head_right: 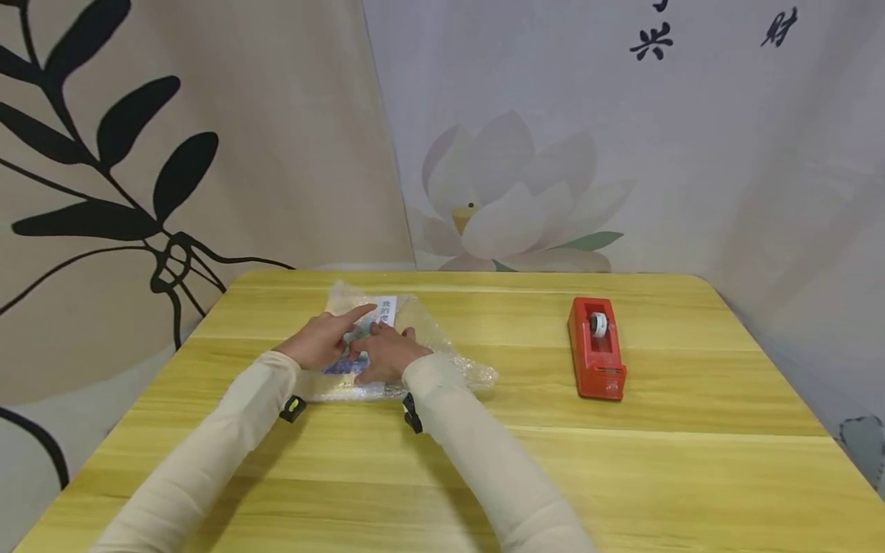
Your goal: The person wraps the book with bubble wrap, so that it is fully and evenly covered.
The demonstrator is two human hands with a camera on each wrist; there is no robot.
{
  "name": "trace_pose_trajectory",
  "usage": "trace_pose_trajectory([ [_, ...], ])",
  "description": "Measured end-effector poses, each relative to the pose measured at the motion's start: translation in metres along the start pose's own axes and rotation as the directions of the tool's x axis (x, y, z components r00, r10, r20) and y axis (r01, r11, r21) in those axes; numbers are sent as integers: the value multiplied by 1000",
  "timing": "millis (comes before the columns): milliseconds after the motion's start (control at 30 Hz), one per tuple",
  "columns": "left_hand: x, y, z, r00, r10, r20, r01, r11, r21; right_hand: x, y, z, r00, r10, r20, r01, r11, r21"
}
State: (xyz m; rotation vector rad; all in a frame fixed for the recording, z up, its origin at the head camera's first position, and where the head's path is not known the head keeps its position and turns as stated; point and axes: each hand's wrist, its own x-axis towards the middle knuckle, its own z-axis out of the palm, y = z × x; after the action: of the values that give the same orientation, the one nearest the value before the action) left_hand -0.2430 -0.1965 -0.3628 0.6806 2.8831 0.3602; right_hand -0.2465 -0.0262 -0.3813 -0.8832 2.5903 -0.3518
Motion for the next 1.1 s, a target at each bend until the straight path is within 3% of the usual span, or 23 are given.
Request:
trace_pose_trajectory([
  [100, -4, -6, -3, 995, -20, 95, 30, 993, -111, 1, -1, 0, 1000, -2, 1, 2, 1000, -13],
  [200, -9, -17, -9, 977, -31, 211, 79, 971, -224, 1, -1, 0, 1000, -15, 4, 15, 1000, -20],
  [267, -12, -26, -11, 967, -6, 254, 72, 966, -250, 2, -1, 1, 1000, -26, 6, 26, 999, -19],
  [367, -14, -37, -8, 968, 42, 249, 20, 970, -243, 1, -1, 2, 999, -36, 1, 36, 999, -12],
  [500, -14, -40, 0, 984, 65, 165, -37, 985, -169, 0, 0, 2, 999, -39, -10, 38, 999, -19],
  [633, -16, -37, 4, 995, 47, 82, -40, 995, -89, 0, 1, 1, 999, -46, -17, 46, 998, -36],
  [700, -16, -37, 4, 998, 0, 69, 7, 995, -97, 0, 1, 1, 999, -51, -18, 51, 998, -40],
  [867, -11, -44, 4, 990, -93, 105, 111, 978, -177, 0, 0, 2, 999, -53, -11, 52, 998, -30],
  [1100, -10, -51, 3, 974, -30, 224, 86, 966, -243, -1, -1, 3, 999, -43, -16, 41, 995, -91],
])
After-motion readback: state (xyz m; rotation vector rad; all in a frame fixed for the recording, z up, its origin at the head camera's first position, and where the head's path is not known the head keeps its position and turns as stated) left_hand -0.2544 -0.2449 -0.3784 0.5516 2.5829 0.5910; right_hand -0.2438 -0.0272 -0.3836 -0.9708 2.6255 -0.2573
